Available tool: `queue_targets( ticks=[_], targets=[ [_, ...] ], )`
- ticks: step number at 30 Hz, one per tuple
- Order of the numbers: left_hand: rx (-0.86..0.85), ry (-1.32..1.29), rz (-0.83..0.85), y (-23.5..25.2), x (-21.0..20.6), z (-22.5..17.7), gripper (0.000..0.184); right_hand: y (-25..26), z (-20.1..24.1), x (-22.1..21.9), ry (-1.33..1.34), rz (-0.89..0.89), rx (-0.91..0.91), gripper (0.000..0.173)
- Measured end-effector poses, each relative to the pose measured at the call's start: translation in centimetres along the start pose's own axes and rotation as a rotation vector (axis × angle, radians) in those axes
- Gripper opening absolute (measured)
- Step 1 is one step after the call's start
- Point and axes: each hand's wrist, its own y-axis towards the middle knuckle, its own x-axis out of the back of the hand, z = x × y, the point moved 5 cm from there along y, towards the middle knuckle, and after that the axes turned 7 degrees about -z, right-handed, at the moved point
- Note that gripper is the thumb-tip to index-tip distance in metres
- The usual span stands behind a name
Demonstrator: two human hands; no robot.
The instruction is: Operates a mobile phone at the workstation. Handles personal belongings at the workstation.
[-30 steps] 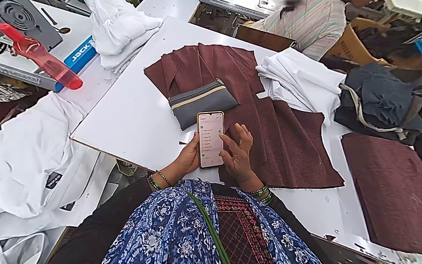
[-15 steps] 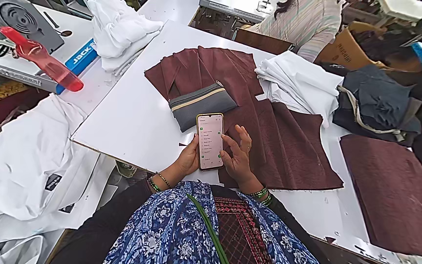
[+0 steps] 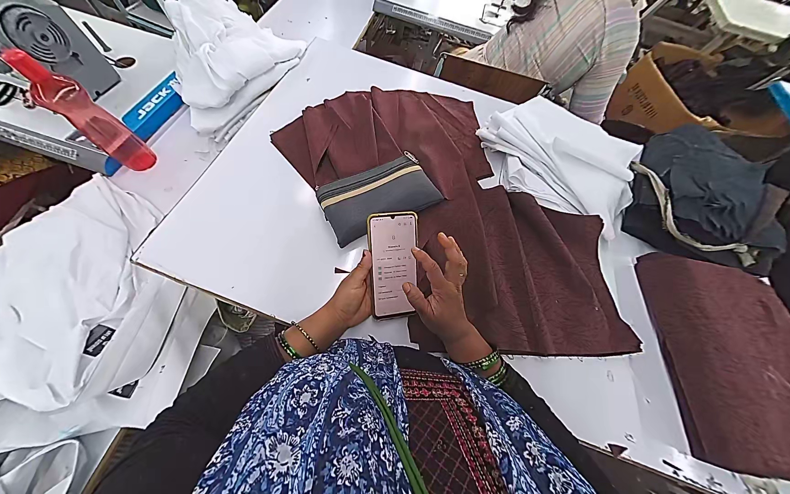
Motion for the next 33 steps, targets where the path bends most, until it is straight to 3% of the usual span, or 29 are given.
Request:
queue_targets(
  ticks=[15,20,26,29,33],
  targets=[
    [-0.002,-0.009,-0.016,-0.1,-0.1,0.0,0.057,-0.2,0.7,-0.3,0.016,0.05,0.076,0.054],
    [-0.012,-0.012,0.012,0.0,-0.1,0.0,0.056,0.0,0.1,0.2,0.073,-0.066,0.04,0.059],
    [-0.02,-0.015,0.019,-0.5,0.4,-0.4,0.057,0.2,-0.1,0.2,0.138,-0.076,0.01,0.063],
    [-0.082,-0.007,-0.09,-2.0,1.7,-2.1,0.058,0.2,-0.4,0.1,0.153,-0.057,-0.009,0.065],
    [-0.199,0.031,-0.437,-5.5,4.6,-7.0,0.061,0.9,-0.4,0.2,0.164,0.074,-0.142,0.069]
  ],
)
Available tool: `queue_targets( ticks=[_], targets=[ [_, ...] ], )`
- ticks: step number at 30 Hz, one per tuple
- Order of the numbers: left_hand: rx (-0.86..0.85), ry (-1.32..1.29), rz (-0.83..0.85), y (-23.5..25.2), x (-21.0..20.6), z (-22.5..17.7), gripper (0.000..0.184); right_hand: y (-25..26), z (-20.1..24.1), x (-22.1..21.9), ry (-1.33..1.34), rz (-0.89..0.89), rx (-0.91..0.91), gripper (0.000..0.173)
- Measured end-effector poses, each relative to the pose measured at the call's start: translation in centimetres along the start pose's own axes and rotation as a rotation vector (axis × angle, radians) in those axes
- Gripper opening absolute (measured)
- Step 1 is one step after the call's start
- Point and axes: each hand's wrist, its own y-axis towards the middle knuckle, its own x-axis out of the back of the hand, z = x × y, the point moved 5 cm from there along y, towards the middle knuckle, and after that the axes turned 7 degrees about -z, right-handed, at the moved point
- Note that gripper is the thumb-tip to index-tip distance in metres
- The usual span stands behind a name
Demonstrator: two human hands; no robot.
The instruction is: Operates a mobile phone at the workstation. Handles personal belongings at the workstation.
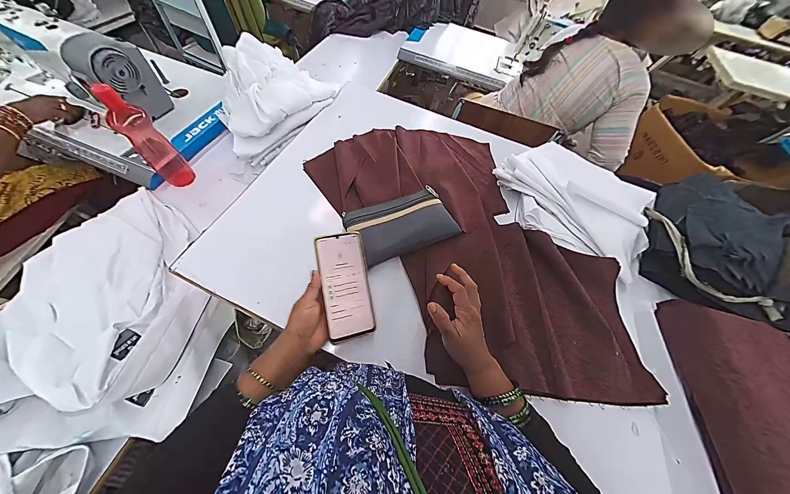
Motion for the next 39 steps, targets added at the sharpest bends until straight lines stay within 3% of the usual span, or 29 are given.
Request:
queue_targets(
  ticks=[3,6,12,16,21,24,29,31,34,37,39],
  targets=[
    [-0.1,0.165,-0.255,0.5,3.6,-4.2,0.064,2.8,0.6,0.1,0.045,0.113,-0.098,0.061],
    [-0.136,0.251,-0.371,2.1,6.0,-7.3,0.066,8.7,1.1,-0.4,0.011,0.173,-0.147,0.047],
    [-0.154,0.425,-0.298,5.2,7.1,-10.9,0.076,18.8,-4.9,-5.1,-0.229,0.31,-0.513,0.044],
    [-0.133,0.474,-0.208,6.3,7.8,-12.5,0.078,19.9,-6.8,-6.0,-0.267,0.397,-0.708,0.048],
    [-0.166,0.5,-0.244,6.4,8.7,-14.5,0.068,19.0,-5.7,-3.6,-0.077,0.235,-0.802,0.04],
    [-0.195,0.481,-0.226,5.8,8.5,-14.9,0.065,17.6,-2.7,-1.7,0.146,0.077,-0.738,0.035],
    [-0.297,0.609,-0.232,6.0,8.6,-15.5,0.06,12.8,4.3,2.7,0.417,-0.1,-0.303,0.039],
    [-0.454,0.721,-0.184,5.6,7.9,-15.7,0.055,10.3,7.7,3.7,0.398,-0.161,-0.181,0.043],
    [-0.948,0.894,0.086,2.3,3.4,-14.7,0.056,6.6,11.8,3.5,0.289,-0.223,-0.026,0.037],
    [-1.258,0.939,0.586,-4.5,-4.0,-11.6,0.066,3.9,15.5,2.2,0.121,-0.211,0.181,0.022],
    [-1.441,0.917,0.782,-7.6,-7.1,-10.0,0.061,2.8,17.5,1.3,0.002,-0.181,0.303,0.021]
  ],
)
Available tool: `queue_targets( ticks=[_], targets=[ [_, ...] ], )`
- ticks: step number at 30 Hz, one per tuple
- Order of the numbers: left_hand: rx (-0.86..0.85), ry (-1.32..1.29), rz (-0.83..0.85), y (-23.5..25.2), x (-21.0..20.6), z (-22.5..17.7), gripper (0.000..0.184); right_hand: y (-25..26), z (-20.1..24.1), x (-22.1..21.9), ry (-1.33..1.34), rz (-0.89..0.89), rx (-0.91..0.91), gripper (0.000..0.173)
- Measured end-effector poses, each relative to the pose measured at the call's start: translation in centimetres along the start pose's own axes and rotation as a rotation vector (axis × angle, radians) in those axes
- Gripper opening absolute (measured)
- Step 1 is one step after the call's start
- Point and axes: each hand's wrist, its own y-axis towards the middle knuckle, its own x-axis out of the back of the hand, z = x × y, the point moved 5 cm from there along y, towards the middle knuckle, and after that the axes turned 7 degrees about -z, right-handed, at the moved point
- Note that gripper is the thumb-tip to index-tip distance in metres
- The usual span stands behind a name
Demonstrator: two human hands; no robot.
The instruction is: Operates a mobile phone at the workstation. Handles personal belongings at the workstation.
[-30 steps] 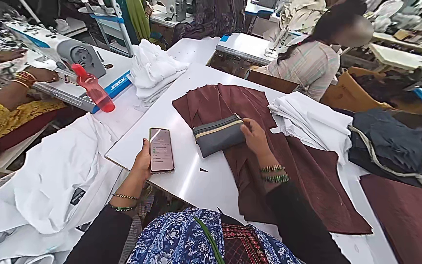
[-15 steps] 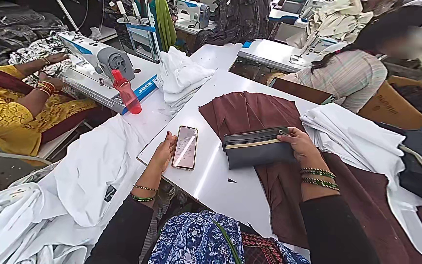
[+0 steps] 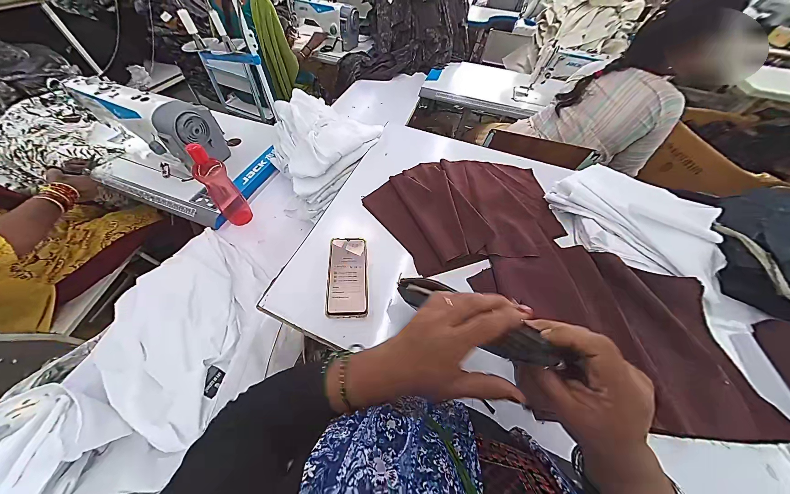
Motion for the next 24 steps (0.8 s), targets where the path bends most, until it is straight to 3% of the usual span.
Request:
queue_targets(
  ticks=[3,8,15,19,24],
  targets=[
    [-0.138,-0.041,-0.019,1.0,-1.0,-1.6,0.041,-0.9,1.8,-0.3,-0.146,0.0,0.064,0.028],
    [-0.097,-0.132,-0.04,0.3,-2.1,-2.5,0.027,-2.8,1.5,1.1,-0.107,-0.122,0.019,0.026],
    [-0.248,-0.154,-0.084,-0.1,-6.3,-7.8,0.015,-5.9,3.5,9.3,-0.085,-0.214,0.049,0.023],
    [-0.279,-0.156,0.061,-0.4,-12.0,-12.2,0.037,-9.6,4.9,15.1,-0.183,-0.165,-0.071,0.029],
    [-0.399,-0.353,0.317,-0.9,-19.2,-17.3,0.023,-15.5,6.1,22.7,-0.221,-0.132,-0.347,0.033]
  ],
)
